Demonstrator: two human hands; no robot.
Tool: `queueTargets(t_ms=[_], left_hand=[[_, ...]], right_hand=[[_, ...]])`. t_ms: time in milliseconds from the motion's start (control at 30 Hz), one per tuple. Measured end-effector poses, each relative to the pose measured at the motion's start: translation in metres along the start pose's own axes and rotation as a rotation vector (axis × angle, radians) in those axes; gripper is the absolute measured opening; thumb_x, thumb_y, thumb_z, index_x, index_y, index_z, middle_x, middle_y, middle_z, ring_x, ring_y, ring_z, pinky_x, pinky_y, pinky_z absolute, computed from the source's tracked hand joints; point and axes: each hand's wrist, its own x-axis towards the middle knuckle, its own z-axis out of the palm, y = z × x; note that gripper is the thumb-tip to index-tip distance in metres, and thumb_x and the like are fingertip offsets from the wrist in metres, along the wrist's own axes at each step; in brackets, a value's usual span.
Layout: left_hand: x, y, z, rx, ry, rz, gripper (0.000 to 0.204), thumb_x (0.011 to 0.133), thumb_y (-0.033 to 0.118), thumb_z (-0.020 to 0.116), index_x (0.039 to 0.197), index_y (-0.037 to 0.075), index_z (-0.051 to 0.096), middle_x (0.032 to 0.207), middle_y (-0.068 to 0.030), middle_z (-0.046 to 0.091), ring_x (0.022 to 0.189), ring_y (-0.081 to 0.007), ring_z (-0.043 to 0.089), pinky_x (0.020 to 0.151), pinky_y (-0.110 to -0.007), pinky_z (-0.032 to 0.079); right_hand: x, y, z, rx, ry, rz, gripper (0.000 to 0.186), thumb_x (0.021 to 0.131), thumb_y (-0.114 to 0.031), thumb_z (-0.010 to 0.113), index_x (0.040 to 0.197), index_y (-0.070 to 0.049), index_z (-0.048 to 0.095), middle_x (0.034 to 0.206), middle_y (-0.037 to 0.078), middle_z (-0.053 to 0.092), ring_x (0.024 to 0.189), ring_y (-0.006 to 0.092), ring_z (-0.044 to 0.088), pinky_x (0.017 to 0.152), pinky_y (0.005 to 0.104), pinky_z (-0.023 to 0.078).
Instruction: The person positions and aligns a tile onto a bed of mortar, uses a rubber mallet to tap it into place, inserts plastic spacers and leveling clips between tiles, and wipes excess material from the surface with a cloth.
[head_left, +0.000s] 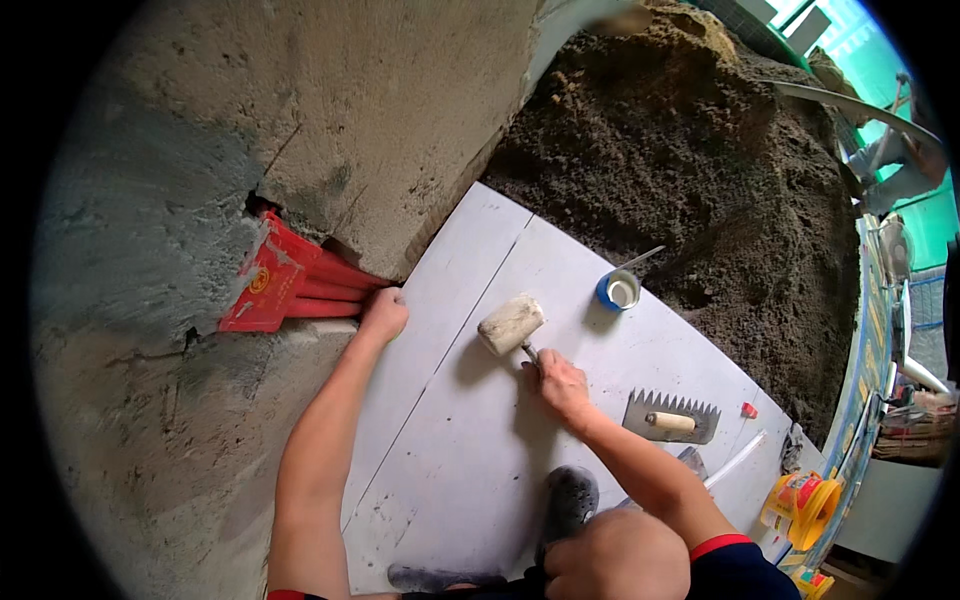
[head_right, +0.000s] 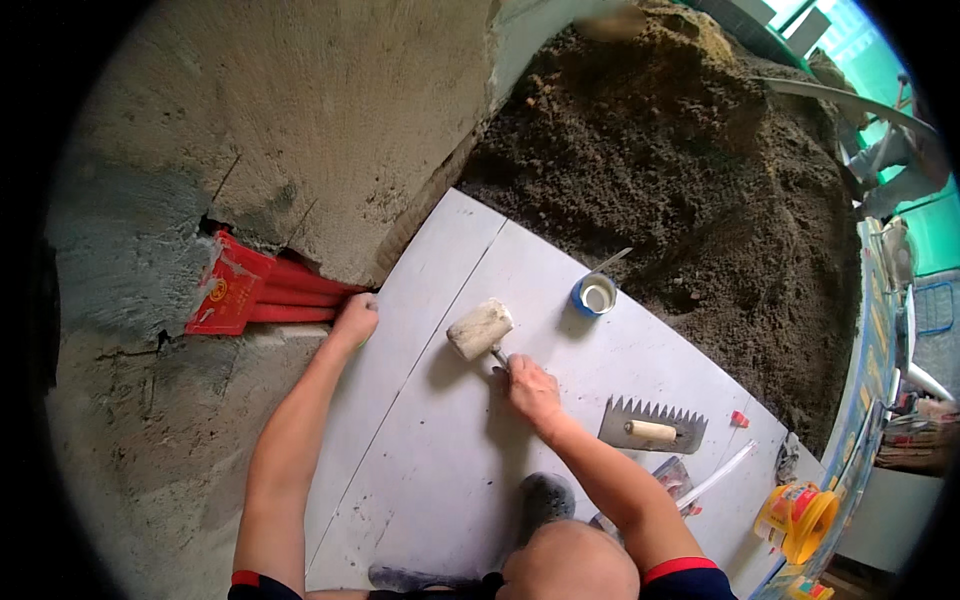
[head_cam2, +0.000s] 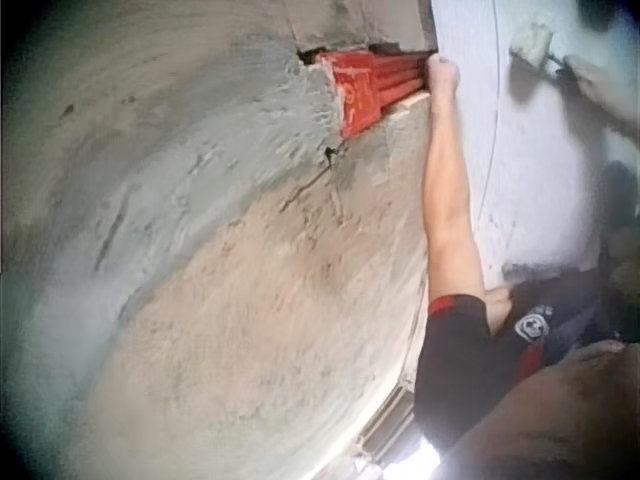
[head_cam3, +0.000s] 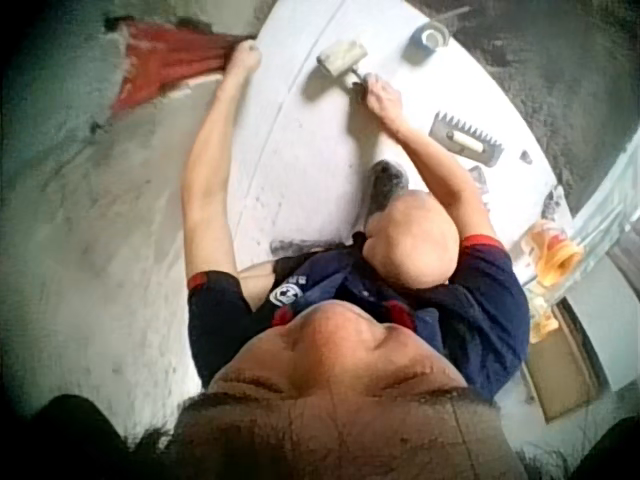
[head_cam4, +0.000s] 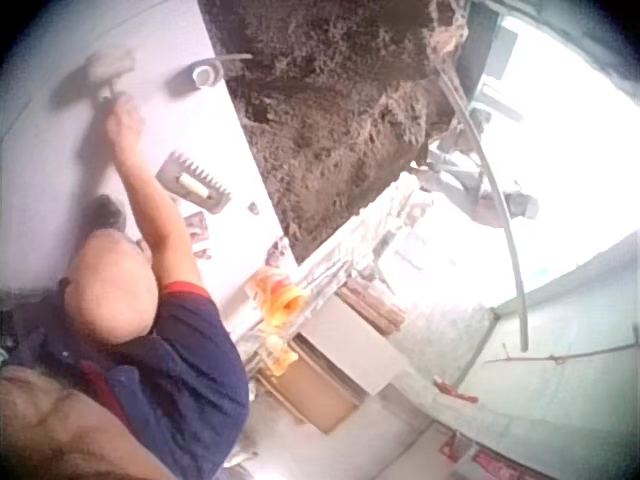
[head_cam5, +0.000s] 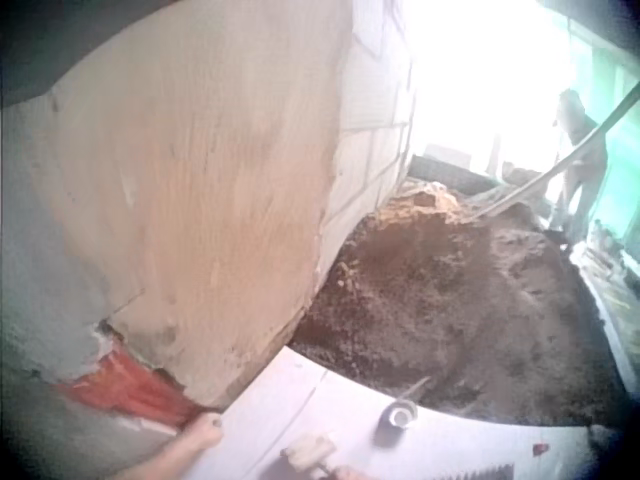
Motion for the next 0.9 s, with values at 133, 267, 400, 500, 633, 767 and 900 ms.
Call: queueTargets(t_ms=[133,267,400,500,633,767,900], left_hand=[[0.006,-0.009,0.004,-0.047,-0.009,0.015,0.015,0.077,0.010,0.055,0.084,0.002,0.066,0.084,-0.0237,0.069,0.080,-0.0385,0.067,0.072,-0.046,0.052],[0.011,-0.010,0.006,-0.118,-0.009,0.054,0.021,0.078,0.010,0.054,0.088,-0.002,0.067,0.092,-0.0271,0.070,0.088,-0.0401,0.069,0.078,-0.045,0.053],[0.017,-0.005,0.008,-0.081,0.025,0.080,0.026,0.076,0.011,0.054,0.091,-0.006,0.069,0.097,-0.0302,0.070,0.094,-0.0418,0.069,0.082,-0.046,0.053],[0.026,-0.011,0.014,-0.023,0.026,0.140,0.029,0.075,0.014,0.056,0.089,-0.008,0.068,0.098,-0.0312,0.069,0.096,-0.0430,0.069,0.084,-0.046,0.053],[0.055,-0.045,0.024,0.017,-0.083,0.321,0.036,0.077,0.014,0.056,0.103,-0.009,0.068,0.094,-0.0272,0.071,0.088,-0.0401,0.069,0.080,-0.047,0.054],[0.090,-0.066,0.027,-0.297,-0.138,0.256,0.037,0.077,0.013,0.050,0.099,-0.013,0.064,0.077,-0.0121,0.063,0.071,-0.0229,0.057,0.067,-0.040,0.049],[0.097,-0.044,0.045,-0.301,-0.158,0.187,0.016,0.073,0.012,0.050,0.078,-0.001,0.058,0.065,-0.0043,0.051,0.058,-0.0169,0.046,0.053,-0.037,0.036]], right_hand=[[0.001,-0.014,-0.006,0.044,0.039,0.007,0.032,0.099,-0.037,0.057,0.101,-0.006,0.052,0.101,0.020,0.064,0.094,0.0432,0.064,0.080,0.0525,0.051],[-0.038,-0.017,-0.027,-0.021,0.079,0.059,0.035,0.097,-0.036,0.061,0.114,-0.005,0.056,0.105,0.021,0.062,0.097,0.0411,0.063,0.084,0.0503,0.052],[-0.119,0.000,-0.057,0.080,0.185,0.171,0.038,0.095,-0.028,0.066,0.123,-0.005,0.057,0.111,0.022,0.059,0.099,0.0395,0.063,0.086,0.0480,0.052],[-0.192,0.016,-0.064,0.185,0.259,0.366,0.035,0.093,-0.020,0.069,0.121,-0.002,0.057,0.112,0.022,0.059,0.098,0.0375,0.064,0.085,0.0462,0.053],[-0.296,0.037,-0.063,0.018,0.401,0.594,0.034,0.092,-0.017,0.069,0.118,0.000,0.058,0.108,0.023,0.061,0.092,0.0400,0.064,0.084,0.0478,0.052],[-0.387,0.052,-0.068,0.152,0.502,0.729,0.031,0.091,-0.017,0.069,0.115,0.002,0.061,0.107,0.024,0.065,0.096,0.0386,0.065,0.087,0.0460,0.052],[-0.462,0.103,-0.073,0.131,0.627,0.885,0.035,0.090,-0.021,0.070,0.117,0.001,0.063,0.106,0.021,0.067,0.094,0.0344,0.068,0.085,0.0431,0.054]])
